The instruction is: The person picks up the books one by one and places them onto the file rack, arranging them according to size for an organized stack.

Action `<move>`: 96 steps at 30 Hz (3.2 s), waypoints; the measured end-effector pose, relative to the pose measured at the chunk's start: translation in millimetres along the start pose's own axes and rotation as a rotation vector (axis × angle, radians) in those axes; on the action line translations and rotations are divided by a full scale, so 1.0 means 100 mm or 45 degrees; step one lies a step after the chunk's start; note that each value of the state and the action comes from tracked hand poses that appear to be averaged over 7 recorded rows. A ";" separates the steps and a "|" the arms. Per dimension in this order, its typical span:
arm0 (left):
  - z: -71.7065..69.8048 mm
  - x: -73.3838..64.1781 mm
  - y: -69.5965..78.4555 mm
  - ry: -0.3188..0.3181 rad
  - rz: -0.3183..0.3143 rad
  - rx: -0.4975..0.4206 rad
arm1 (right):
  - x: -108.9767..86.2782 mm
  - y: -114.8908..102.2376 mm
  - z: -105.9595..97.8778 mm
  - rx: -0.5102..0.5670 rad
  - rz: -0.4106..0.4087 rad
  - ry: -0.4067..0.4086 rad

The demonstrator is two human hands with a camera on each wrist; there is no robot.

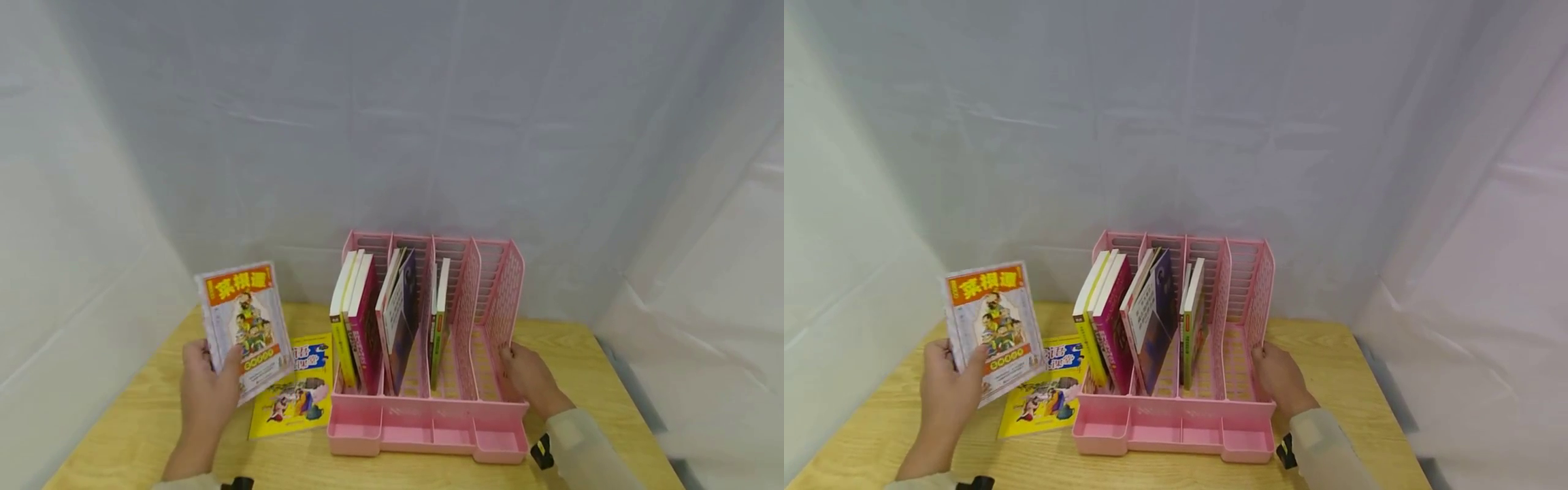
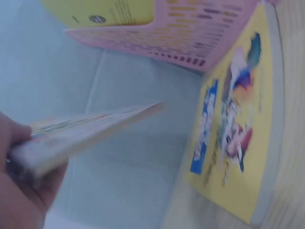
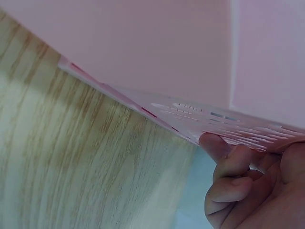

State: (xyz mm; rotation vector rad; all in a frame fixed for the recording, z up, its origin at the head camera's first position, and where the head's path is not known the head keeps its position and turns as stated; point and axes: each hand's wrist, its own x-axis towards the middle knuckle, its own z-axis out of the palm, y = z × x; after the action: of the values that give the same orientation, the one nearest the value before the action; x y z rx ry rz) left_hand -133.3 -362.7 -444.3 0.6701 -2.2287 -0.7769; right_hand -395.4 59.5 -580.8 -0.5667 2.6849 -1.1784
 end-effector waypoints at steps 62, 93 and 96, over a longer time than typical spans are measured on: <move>0.31 -0.37 0.02 -0.737 0.075 0.501 | 0.01 0.03 0.03 -0.087 0.029 0.054; 0.07 -0.39 -0.25 -0.781 -0.101 0.025 | -0.01 0.02 0.04 0.019 0.036 0.003; 0.07 -0.42 -0.25 -0.782 -0.103 0.020 | -0.01 0.03 0.04 0.015 0.034 0.007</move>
State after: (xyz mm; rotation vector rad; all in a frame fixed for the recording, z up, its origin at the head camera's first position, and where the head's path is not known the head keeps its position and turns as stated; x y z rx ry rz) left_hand -105.9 -350.6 -483.6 0.5834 -2.7684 -1.1226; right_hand -394.2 59.0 -585.6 -0.5247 2.6801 -1.1893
